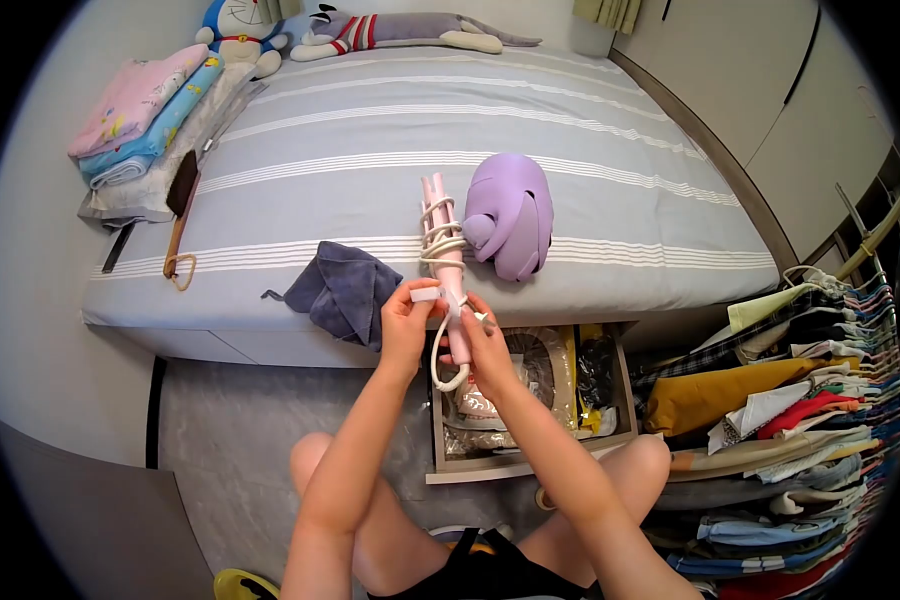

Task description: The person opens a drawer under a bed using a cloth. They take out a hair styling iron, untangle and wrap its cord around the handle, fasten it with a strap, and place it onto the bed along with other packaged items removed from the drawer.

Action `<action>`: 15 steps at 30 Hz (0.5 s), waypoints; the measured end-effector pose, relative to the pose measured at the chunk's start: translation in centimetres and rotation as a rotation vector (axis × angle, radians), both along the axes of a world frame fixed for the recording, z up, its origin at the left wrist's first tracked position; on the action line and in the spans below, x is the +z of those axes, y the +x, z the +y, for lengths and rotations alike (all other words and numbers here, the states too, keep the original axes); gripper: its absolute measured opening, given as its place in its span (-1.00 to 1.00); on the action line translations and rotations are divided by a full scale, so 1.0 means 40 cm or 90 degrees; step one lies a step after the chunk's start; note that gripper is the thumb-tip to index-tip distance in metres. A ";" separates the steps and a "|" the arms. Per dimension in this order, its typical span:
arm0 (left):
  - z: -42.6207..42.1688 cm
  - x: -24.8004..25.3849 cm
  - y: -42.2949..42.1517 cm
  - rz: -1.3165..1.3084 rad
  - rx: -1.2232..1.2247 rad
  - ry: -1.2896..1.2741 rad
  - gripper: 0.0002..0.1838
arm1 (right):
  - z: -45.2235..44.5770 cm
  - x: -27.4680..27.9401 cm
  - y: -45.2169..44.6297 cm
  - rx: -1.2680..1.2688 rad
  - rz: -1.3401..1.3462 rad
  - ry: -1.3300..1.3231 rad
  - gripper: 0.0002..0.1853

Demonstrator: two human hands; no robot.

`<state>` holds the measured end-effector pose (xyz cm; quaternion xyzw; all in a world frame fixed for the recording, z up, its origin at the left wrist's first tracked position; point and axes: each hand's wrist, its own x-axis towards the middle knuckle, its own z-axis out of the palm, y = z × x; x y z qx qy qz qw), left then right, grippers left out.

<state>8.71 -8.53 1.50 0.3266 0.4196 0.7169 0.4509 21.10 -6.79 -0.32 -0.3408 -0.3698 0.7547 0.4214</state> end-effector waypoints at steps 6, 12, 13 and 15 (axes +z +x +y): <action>-0.040 0.045 -0.063 -0.034 -0.125 -0.033 -0.82 | 0.008 -0.008 -0.009 -0.036 -0.038 0.050 -0.43; -0.034 0.036 -0.068 0.341 0.009 -0.051 -0.82 | -0.008 0.010 -0.012 -0.118 -0.080 0.072 -0.49; -0.033 0.036 -0.069 0.353 0.022 -0.042 -0.82 | -0.002 0.007 -0.012 -0.129 -0.065 0.062 -0.51; -0.030 0.034 -0.084 0.362 0.015 -0.057 -0.86 | 0.018 -0.002 -0.010 -0.152 -0.035 0.043 -0.57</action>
